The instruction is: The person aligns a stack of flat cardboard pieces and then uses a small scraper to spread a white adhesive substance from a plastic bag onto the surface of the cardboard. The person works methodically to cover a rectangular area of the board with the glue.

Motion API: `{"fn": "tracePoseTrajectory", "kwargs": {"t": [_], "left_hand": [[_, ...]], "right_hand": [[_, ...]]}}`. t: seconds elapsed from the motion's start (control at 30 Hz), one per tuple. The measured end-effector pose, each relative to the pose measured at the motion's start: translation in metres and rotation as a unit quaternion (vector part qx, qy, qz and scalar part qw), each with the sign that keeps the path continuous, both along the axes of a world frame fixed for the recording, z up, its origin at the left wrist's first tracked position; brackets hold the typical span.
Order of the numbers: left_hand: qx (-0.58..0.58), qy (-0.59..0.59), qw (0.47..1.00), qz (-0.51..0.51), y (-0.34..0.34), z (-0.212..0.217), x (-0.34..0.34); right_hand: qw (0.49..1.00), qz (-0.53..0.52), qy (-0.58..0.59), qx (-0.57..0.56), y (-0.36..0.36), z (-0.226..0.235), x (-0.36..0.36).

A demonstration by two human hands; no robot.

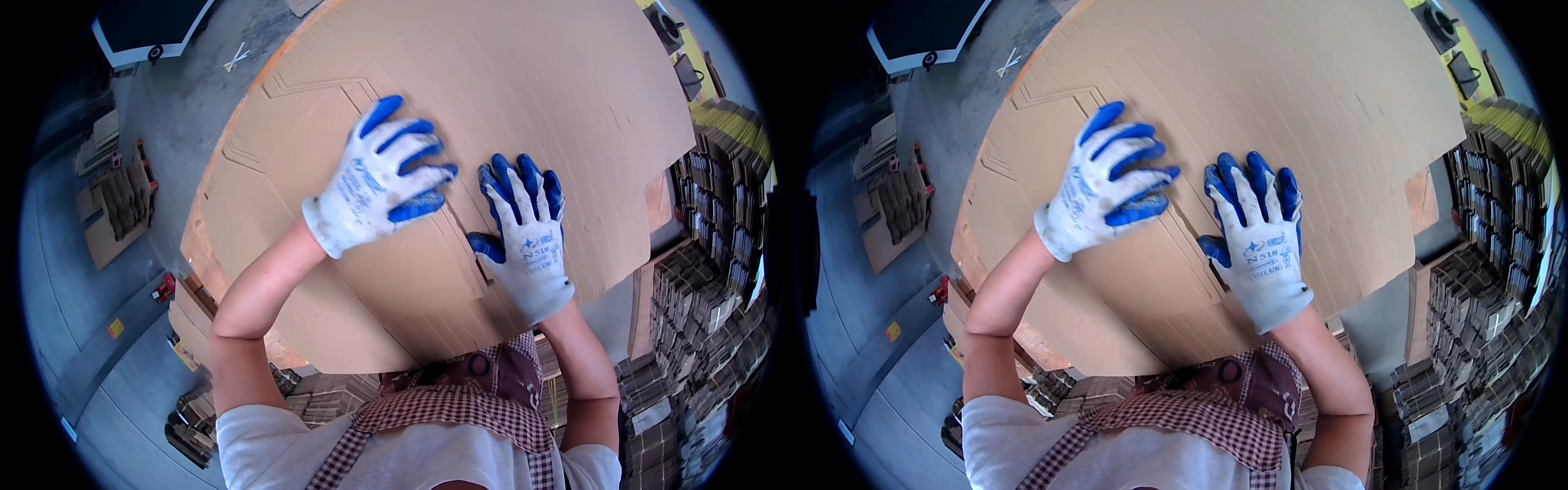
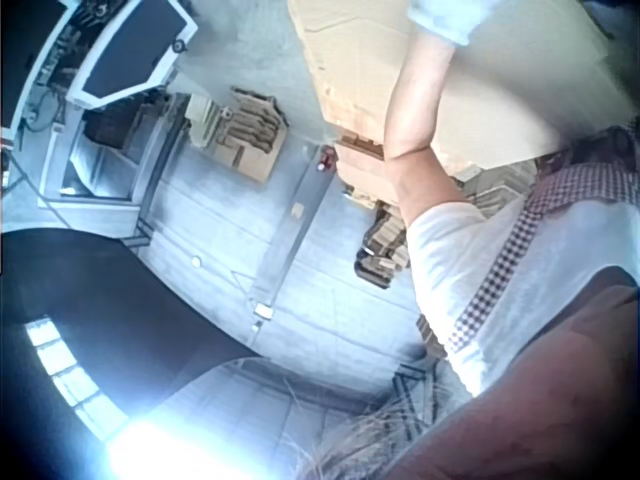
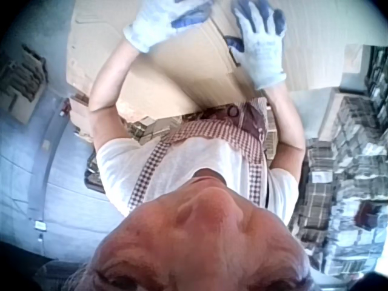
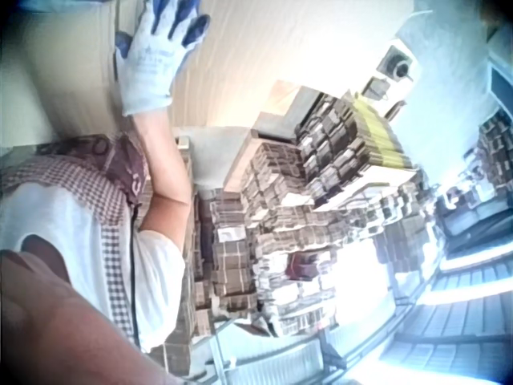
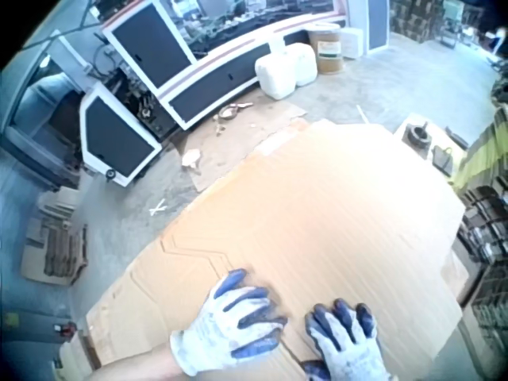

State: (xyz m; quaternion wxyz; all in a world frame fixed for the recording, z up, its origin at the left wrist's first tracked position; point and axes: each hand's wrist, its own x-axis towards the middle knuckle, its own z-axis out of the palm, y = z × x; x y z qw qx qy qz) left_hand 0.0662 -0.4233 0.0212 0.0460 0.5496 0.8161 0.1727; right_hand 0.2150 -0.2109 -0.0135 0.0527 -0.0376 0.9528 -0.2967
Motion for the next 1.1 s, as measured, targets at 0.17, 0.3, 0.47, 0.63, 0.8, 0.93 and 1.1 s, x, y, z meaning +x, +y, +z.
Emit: {"fn": "tracePoseTrajectory", "kwargs": {"t": [0.17,0.3,0.47,0.63,0.8,0.93,1.1], "left_hand": [[-0.016,0.091,0.975,0.200,-0.005,0.003,-0.021],[-0.045,0.115,0.967,0.221,-0.018,-0.022,-0.032],[-0.035,0.143,0.966,0.214,-0.022,-0.037,-0.032],[-0.002,0.148,0.967,0.207,-0.023,-0.045,-0.036],[-0.005,0.145,0.967,0.207,-0.022,-0.045,-0.035],[-0.013,0.137,0.968,0.211,-0.018,-0.040,-0.031],[0.005,0.130,0.968,0.215,-0.023,-0.043,-0.036]], "right_hand": [[0.999,-0.018,0.032,-0.013,0.004,0.001,0.001],[0.989,-0.108,0.090,-0.057,0.016,0.010,0.018],[0.988,-0.128,-0.024,-0.079,0.023,0.030,0.077],[0.993,-0.117,-0.002,-0.024,-0.016,0.018,0.104],[0.983,-0.150,-0.069,-0.081,-0.037,0.026,0.110],[0.897,-0.280,-0.140,-0.313,-0.030,0.022,0.096],[0.765,-0.386,-0.235,-0.458,-0.029,0.026,0.081]]}}
